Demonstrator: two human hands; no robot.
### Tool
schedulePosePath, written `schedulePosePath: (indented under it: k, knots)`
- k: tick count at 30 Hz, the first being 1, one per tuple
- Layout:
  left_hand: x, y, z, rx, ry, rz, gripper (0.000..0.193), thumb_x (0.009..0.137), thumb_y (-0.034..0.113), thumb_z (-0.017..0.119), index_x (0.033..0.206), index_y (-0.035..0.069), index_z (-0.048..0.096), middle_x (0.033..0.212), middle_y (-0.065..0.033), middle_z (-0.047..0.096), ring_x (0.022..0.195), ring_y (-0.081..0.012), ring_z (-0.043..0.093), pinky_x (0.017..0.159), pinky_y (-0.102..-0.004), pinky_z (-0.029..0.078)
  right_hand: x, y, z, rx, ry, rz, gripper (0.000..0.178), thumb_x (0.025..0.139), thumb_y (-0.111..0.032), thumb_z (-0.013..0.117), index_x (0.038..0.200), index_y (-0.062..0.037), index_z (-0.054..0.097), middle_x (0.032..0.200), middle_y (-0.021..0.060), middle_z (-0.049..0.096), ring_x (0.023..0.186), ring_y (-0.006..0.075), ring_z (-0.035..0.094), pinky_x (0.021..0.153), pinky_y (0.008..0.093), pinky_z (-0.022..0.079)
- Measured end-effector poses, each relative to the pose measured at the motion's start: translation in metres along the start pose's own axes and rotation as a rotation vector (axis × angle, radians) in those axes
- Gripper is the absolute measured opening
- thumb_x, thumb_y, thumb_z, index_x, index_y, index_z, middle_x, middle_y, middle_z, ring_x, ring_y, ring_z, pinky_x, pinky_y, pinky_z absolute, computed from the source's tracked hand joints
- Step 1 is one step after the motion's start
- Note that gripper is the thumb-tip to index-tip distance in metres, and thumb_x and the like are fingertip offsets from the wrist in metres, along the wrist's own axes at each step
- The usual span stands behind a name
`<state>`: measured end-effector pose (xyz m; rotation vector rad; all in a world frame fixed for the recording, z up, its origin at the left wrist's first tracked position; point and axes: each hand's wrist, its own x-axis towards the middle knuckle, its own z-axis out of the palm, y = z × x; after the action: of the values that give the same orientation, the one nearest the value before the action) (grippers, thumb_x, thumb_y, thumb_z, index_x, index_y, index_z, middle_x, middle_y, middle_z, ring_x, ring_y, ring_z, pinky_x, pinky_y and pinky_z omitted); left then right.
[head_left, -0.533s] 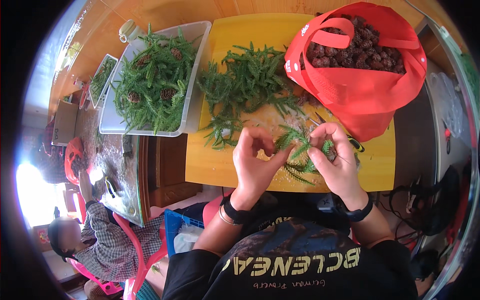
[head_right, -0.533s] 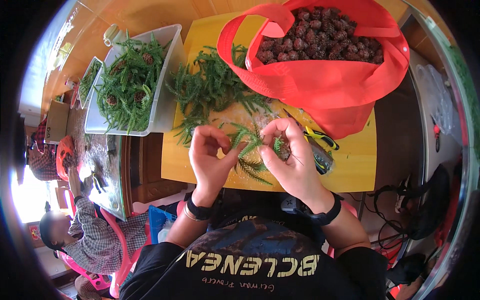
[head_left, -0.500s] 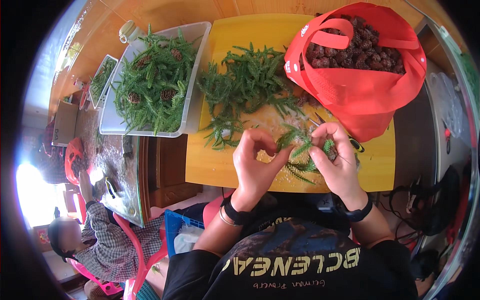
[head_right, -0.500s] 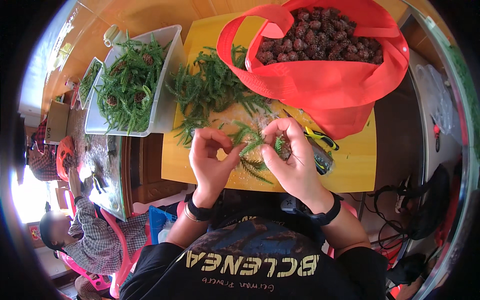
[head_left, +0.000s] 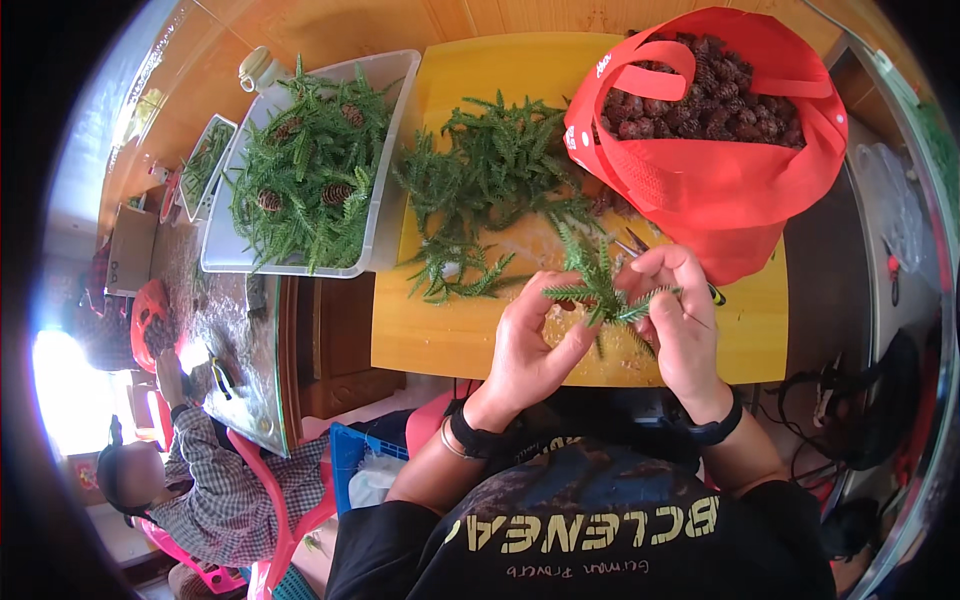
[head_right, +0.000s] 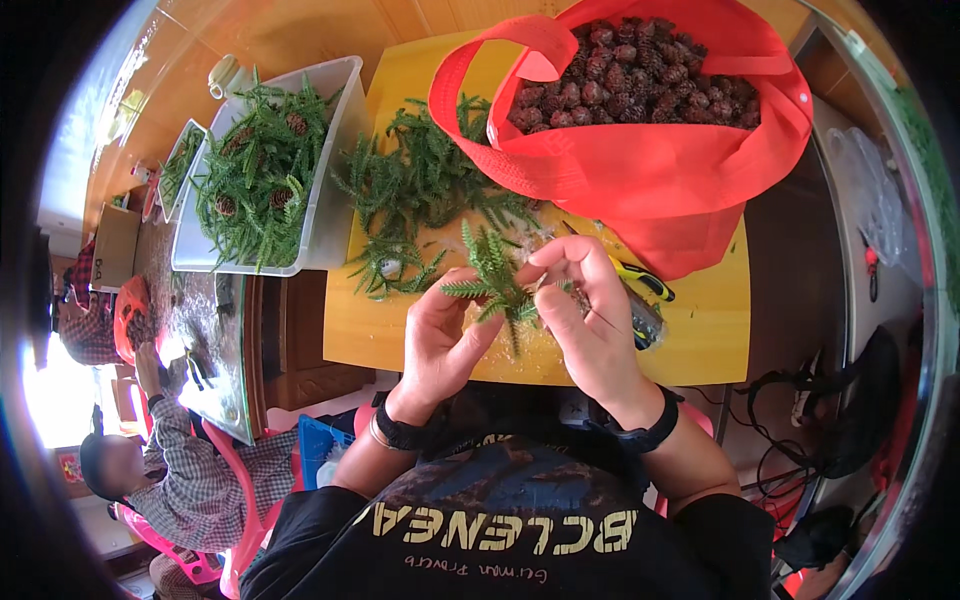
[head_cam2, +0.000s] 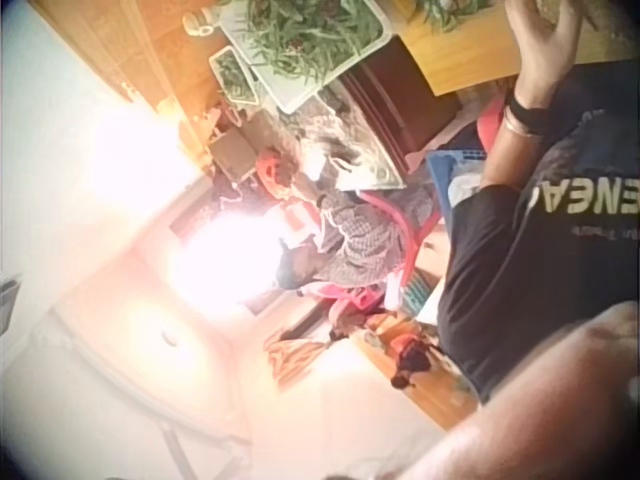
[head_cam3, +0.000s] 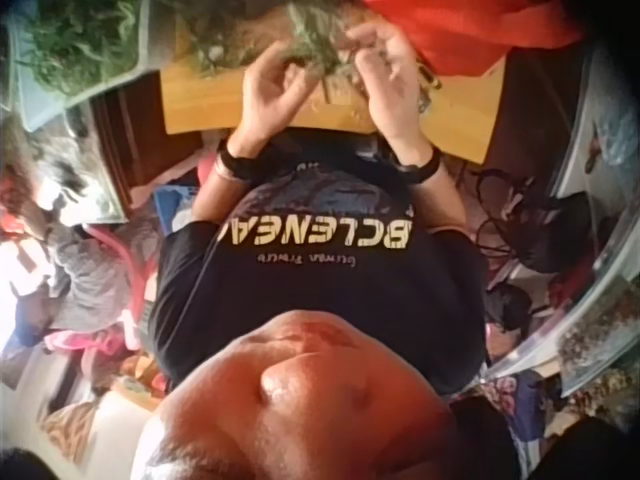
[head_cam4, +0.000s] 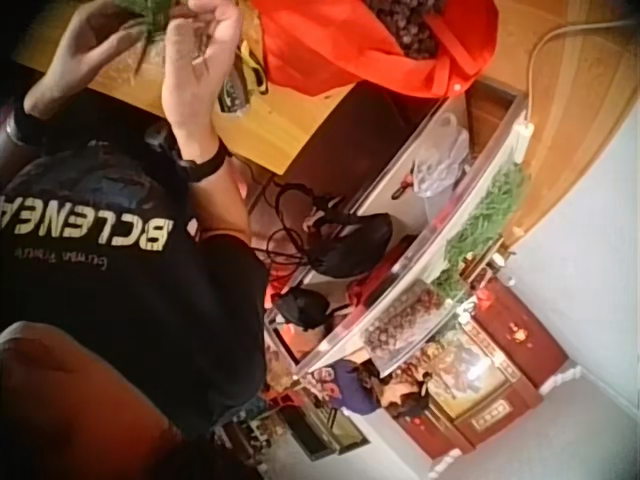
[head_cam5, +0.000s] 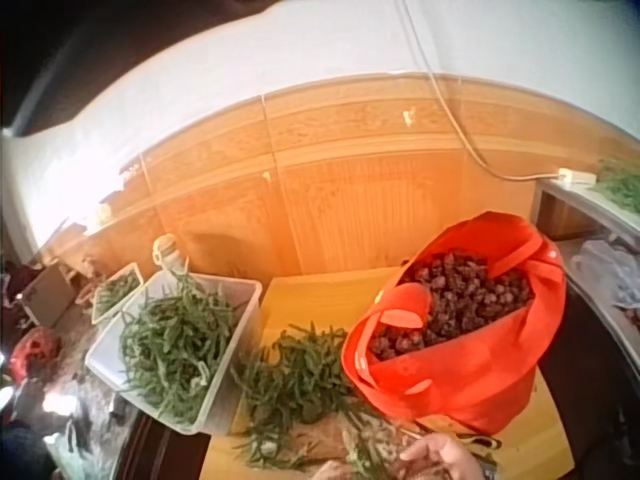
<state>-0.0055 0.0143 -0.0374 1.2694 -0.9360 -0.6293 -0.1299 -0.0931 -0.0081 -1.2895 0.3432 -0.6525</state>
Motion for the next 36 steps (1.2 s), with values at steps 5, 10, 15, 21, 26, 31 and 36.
schedulePosePath:
  k: [5, 10, 15, 21, 26, 31, 36]
  knots:
    - [0.0, 0.01, 0.003, -0.152, -0.08, -0.1, 0.032, 0.079, 0.008, 0.067, 0.107, -0.001, 0.054, 0.098, -0.0076, 0.059, 0.094, -0.0148, 0.052, 0.085, -0.0288, 0.042, 0.005, 0.003, 0.009, -0.083, 0.075, -0.058, 0.031, 0.083, 0.002, 0.058, 0.112, -0.0024, 0.046, 0.083, -0.002, 0.049, 0.074, 0.0042, 0.045, 0.067, 0.0165, 0.037]
    - [-0.001, 0.013, 0.001, -0.216, -0.078, -0.228, 0.03, 0.081, 0.01, 0.068, 0.106, 0.0, 0.055, 0.099, -0.0067, 0.061, 0.094, -0.0122, 0.054, 0.085, -0.0276, 0.042, 0.006, 0.0, 0.007, -0.18, 0.001, -0.023, 0.031, 0.081, 0.0, 0.06, 0.111, -0.0013, 0.051, 0.082, -0.0028, 0.049, 0.075, 0.004, 0.044, 0.067, 0.0164, 0.036]
    - [0.001, 0.012, -0.005, -0.078, -0.169, -0.236, 0.025, 0.084, 0.009, 0.065, 0.104, -0.002, 0.056, 0.1, -0.0056, 0.061, 0.093, -0.01, 0.055, 0.084, -0.026, 0.043, 0.008, -0.007, 0.003, -0.18, -0.052, 0.042, 0.032, 0.081, -0.002, 0.061, 0.111, -0.0017, 0.052, 0.084, -0.003, 0.05, 0.077, 0.0038, 0.045, 0.068, 0.0175, 0.037]
    - [-0.001, 0.013, -0.005, -0.373, -0.162, -0.308, 0.025, 0.089, 0.008, 0.057, 0.112, -0.002, 0.051, 0.101, -0.0072, 0.061, 0.093, -0.0101, 0.056, 0.082, -0.0243, 0.045, 0.007, 0.003, -0.001, -0.007, -0.007, 0.118, 0.029, 0.081, -0.003, 0.061, 0.109, -0.0034, 0.051, 0.087, -0.0024, 0.051, 0.08, 0.0039, 0.047, 0.071, 0.0186, 0.039]
    - [0.0, 0.014, -0.006, -0.443, -0.191, -0.309, 0.028, 0.09, 0.006, 0.054, 0.116, -0.002, 0.046, 0.102, -0.0079, 0.06, 0.092, -0.0126, 0.058, 0.081, -0.0259, 0.047, 0.009, -0.003, 0.002, -0.039, -0.015, 0.117, 0.018, 0.081, 0.0, 0.059, 0.096, -0.0045, 0.051, 0.09, -0.0007, 0.052, 0.081, 0.0052, 0.048, 0.073, 0.0197, 0.04]
    - [0.002, 0.008, -0.009, -0.55, -0.22, -0.319, 0.031, 0.09, 0.004, 0.054, 0.118, -0.001, 0.042, 0.105, -0.0086, 0.059, 0.092, -0.0129, 0.058, 0.079, -0.0266, 0.048, 0.009, -0.003, 0.003, -0.049, -0.074, 0.057, 0.014, 0.08, 0.001, 0.06, 0.092, -0.003, 0.053, 0.09, 0.002, 0.052, 0.081, 0.0068, 0.048, 0.073, 0.0201, 0.039]
    - [0.005, 0.008, -0.01, -0.616, -0.197, -0.234, 0.056, 0.081, 0.001, 0.064, 0.127, 0.003, 0.032, 0.127, -0.0111, 0.044, 0.112, -0.0167, 0.048, 0.09, -0.0297, 0.044, 0.009, 0.002, 0.003, -0.263, -0.114, -0.217, 0.013, 0.079, 0.001, 0.06, 0.09, -0.0014, 0.054, 0.09, 0.0054, 0.053, 0.081, 0.0104, 0.048, 0.074, 0.0229, 0.039]
